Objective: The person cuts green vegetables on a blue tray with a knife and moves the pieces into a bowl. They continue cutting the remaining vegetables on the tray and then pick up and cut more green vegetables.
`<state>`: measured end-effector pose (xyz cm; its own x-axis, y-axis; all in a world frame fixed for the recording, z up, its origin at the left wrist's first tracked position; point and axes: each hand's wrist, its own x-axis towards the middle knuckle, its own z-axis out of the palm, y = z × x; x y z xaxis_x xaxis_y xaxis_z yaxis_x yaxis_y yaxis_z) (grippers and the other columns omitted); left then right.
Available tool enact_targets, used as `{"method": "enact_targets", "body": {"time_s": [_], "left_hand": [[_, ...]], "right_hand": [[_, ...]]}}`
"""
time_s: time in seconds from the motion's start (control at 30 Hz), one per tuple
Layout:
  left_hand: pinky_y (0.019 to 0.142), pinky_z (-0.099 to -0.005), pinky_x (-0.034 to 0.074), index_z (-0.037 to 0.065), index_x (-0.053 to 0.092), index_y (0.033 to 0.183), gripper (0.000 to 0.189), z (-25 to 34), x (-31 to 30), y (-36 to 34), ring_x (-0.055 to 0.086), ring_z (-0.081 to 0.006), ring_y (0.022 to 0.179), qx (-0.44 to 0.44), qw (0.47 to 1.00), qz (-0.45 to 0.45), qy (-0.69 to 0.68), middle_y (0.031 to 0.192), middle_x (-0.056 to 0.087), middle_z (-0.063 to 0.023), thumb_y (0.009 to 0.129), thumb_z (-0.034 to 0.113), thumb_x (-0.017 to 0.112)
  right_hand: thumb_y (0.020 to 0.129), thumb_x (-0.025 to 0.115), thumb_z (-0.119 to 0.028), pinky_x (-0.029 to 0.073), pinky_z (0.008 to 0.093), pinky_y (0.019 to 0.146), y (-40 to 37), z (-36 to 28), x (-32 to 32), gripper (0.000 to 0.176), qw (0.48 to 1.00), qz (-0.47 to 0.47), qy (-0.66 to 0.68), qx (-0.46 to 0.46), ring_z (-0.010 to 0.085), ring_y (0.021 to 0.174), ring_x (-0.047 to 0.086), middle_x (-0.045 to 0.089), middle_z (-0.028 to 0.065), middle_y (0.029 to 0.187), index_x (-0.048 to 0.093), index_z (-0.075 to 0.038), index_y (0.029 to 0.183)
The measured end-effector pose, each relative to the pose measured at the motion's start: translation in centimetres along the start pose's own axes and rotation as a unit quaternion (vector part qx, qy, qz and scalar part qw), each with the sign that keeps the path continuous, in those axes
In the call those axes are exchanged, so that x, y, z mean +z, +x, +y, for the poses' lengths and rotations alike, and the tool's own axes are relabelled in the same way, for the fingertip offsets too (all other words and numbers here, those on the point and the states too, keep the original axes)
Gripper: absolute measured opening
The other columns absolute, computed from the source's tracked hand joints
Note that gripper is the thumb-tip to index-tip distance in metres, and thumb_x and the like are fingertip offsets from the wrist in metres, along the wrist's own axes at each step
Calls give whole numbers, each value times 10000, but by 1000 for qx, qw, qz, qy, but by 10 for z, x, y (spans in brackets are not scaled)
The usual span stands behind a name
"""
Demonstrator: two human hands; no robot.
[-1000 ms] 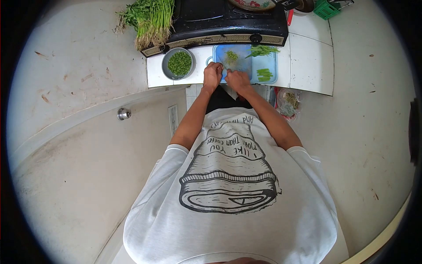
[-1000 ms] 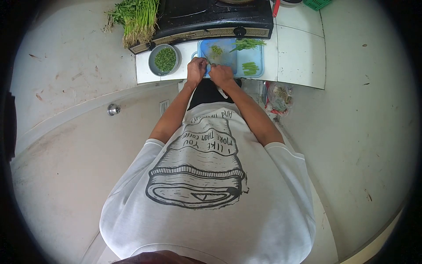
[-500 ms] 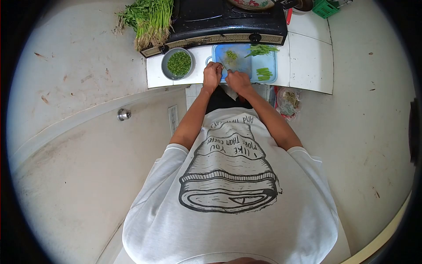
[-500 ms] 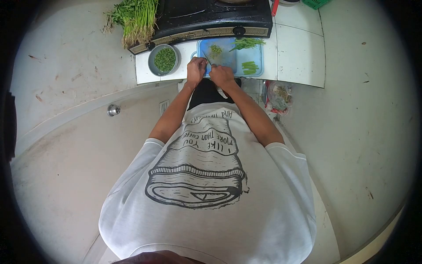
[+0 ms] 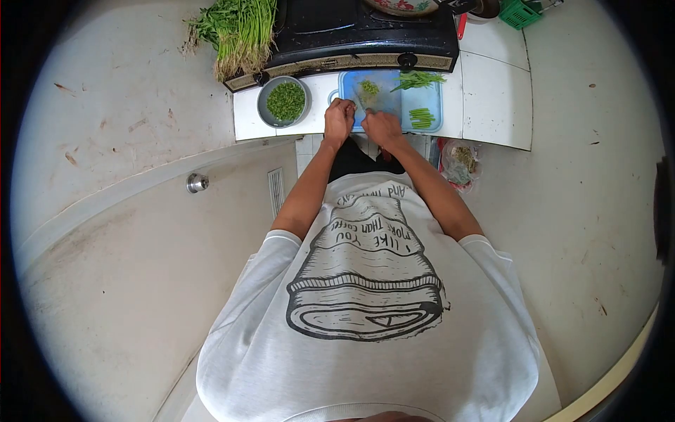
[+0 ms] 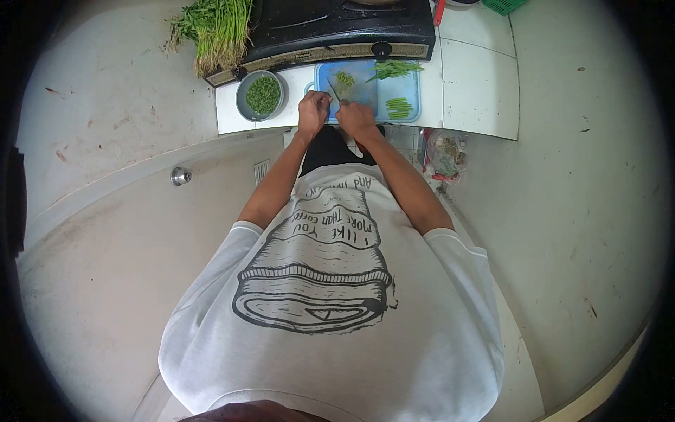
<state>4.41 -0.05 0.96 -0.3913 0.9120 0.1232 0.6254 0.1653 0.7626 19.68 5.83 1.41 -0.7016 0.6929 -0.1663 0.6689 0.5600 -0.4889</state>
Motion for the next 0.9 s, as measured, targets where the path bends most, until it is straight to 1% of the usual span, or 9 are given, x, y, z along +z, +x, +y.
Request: {"method": "enact_targets", "body": {"time_s": [0.07,0.2,0.27,0.37,0.6,0.67,0.8,0.87,0.9], "left_hand": [[708,-424,538,-6,727,889,68,0,0,0,665,-350,756,7,1000,4,-2,857,652,-185,857,-8,667],[708,-429,539,-5,728,891,68,4,-3,1,666,-352,752,6,1000,0,13,855,652,-188,857,-6,669],[708,-431,539,-6,729,891,68,5,-3,0,667,-353,752,5,1000,0,20,853,652,-190,854,-6,671],[709,-436,539,-6,731,892,67,6,-3,1,667,-361,753,-4,1000,4,14,855,656,-195,849,-2,680],[722,-439,546,-9,729,891,62,-1,0,1,667,-375,763,23,1000,8,20,862,667,-205,849,7,687],[723,-438,546,-9,729,891,62,2,-2,2,667,-375,765,30,999,6,22,860,666,-205,850,6,684],[723,-441,543,-8,729,889,66,3,-2,1,665,-375,764,9,1000,-1,15,855,666,-201,851,-7,674],[722,-443,543,-7,729,886,67,3,-3,2,664,-376,763,-2,1000,-5,14,853,665,-200,851,-11,672],[715,-431,541,1,731,901,72,1,-2,2,668,-357,752,7,1000,-4,14,841,657,-189,861,6,672]], "right_hand": [[930,550,-235,578,502,681,1,-3,-7,278,1000,-14,1,-3,397,724,726,713,233,752,673,4,1003],[934,552,-243,578,502,679,1,-3,1,284,1000,-16,-15,-17,396,727,728,716,237,760,670,2,1015],[934,550,-242,579,501,678,-2,-3,2,283,1000,3,-9,-30,396,728,729,714,242,758,670,2,1010],[936,549,-242,578,503,677,0,-4,0,288,1000,-11,-15,-23,394,733,730,714,247,764,673,5,1017],[932,558,-238,576,503,659,15,-4,7,298,999,2,-7,-43,392,711,727,712,253,774,675,15,1036],[927,561,-232,577,501,657,11,-3,8,284,999,11,-13,-41,395,707,726,711,250,771,675,15,1011],[925,560,-228,581,499,667,-2,-2,8,271,999,9,-21,-37,395,719,728,715,242,775,674,11,984],[924,558,-226,586,494,674,-2,-2,8,260,999,-11,-27,-27,388,721,732,719,234,779,675,3,966],[924,558,-226,586,494,674,-1,-2,8,260,999,-11,-27,-28,388,721,732,719,234,779,675,3,966]]}}
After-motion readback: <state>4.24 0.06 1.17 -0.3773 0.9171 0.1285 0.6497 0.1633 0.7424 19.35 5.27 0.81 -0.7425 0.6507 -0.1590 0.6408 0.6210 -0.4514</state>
